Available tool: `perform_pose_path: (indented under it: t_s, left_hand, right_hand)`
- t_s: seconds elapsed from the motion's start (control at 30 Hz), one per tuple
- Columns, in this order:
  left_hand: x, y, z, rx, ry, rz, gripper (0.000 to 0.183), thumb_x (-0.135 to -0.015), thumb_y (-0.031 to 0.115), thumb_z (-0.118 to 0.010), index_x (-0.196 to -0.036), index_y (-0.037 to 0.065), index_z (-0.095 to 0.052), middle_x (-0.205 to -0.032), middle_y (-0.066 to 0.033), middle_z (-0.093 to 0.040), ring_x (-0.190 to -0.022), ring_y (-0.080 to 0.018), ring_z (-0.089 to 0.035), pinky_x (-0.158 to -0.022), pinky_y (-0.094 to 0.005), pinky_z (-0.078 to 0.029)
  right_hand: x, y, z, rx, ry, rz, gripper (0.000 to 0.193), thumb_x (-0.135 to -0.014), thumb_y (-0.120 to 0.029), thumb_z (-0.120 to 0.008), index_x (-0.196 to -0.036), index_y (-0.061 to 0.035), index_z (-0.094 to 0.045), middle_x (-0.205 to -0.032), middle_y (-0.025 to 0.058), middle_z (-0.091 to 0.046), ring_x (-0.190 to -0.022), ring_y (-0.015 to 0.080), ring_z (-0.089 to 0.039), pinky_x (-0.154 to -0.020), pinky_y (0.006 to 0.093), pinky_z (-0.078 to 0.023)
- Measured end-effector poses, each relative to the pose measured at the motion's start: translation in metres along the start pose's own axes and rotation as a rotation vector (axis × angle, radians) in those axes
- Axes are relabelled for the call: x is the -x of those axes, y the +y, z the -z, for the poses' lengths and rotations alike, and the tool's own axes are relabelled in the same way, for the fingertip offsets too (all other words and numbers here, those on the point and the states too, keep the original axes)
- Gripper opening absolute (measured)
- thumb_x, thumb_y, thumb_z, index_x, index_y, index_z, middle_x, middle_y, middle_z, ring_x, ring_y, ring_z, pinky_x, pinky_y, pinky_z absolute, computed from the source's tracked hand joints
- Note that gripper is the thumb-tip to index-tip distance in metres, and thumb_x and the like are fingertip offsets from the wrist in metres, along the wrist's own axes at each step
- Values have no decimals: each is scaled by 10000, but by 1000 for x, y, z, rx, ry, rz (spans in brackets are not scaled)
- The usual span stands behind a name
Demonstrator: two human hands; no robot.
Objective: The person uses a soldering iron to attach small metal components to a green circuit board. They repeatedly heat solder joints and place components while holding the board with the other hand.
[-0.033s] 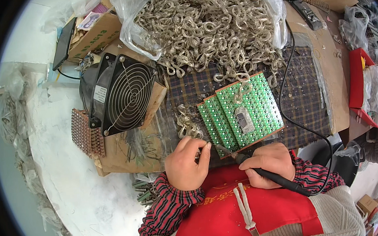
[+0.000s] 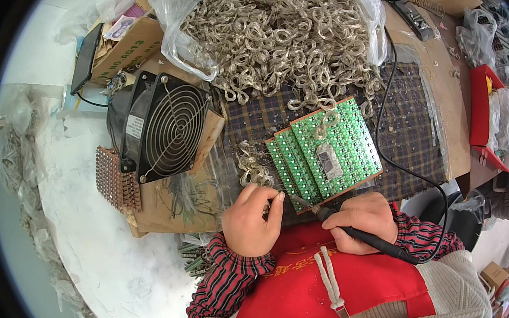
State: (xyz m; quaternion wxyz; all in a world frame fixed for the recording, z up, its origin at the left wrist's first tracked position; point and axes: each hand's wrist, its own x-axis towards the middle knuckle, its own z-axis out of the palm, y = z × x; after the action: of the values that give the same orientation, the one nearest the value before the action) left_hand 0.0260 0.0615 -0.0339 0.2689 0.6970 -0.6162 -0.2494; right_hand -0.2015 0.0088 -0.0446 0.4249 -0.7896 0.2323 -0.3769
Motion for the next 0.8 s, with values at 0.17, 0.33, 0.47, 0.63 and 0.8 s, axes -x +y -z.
perform_pose_path:
  t_s: [0.17,0.33,0.47,0.63,0.8]
  left_hand:
    - [-1,-3,-1,-26,6,-40,102,-900,119,-736,-868,53,-665,-807,-78,-637,-636,-259,-640,-557,-353,-495]
    - [-1,-4,-1,-49,6,-64,96,-900,130,-732,-870,70,-664,-817,-63,-640,-636,-256,-646,-549,-355,-499]
    - [-1,-4,-1,-59,3,-67,96,-904,132,-729,-873,69,-663,-815,-64,-637,-633,-253,-646,-548,-356,-499]
    - [-2,-2,-1,-49,5,-50,100,-905,120,-729,-868,57,-661,-807,-79,-635,-629,-261,-641,-550,-357,-494]
    - [-1,0,-1,-33,-4,-7,104,-897,92,-736,-858,32,-660,-794,-106,-633,-629,-274,-636,-556,-354,-485]
  right_hand:
    - [0,0,1,-31,13,7,215,-750,-1,-742,-950,-57,-687,-621,51,-585,-513,228,-610,-459,342,-457]
    - [-1,0,2,-27,-8,-10,210,-758,0,-736,-954,-53,-681,-613,50,-582,-510,226,-612,-461,337,-460]
    - [0,0,4,-33,-17,-20,202,-769,-1,-731,-957,-51,-678,-613,50,-587,-510,225,-613,-465,338,-464]
    - [-1,1,2,-61,18,-21,195,-776,-5,-729,-959,-47,-677,-627,55,-604,-521,229,-622,-475,343,-476]
    - [-3,0,1,-59,5,-35,192,-779,1,-728,-959,-43,-676,-647,63,-615,-541,236,-635,-493,347,-492]
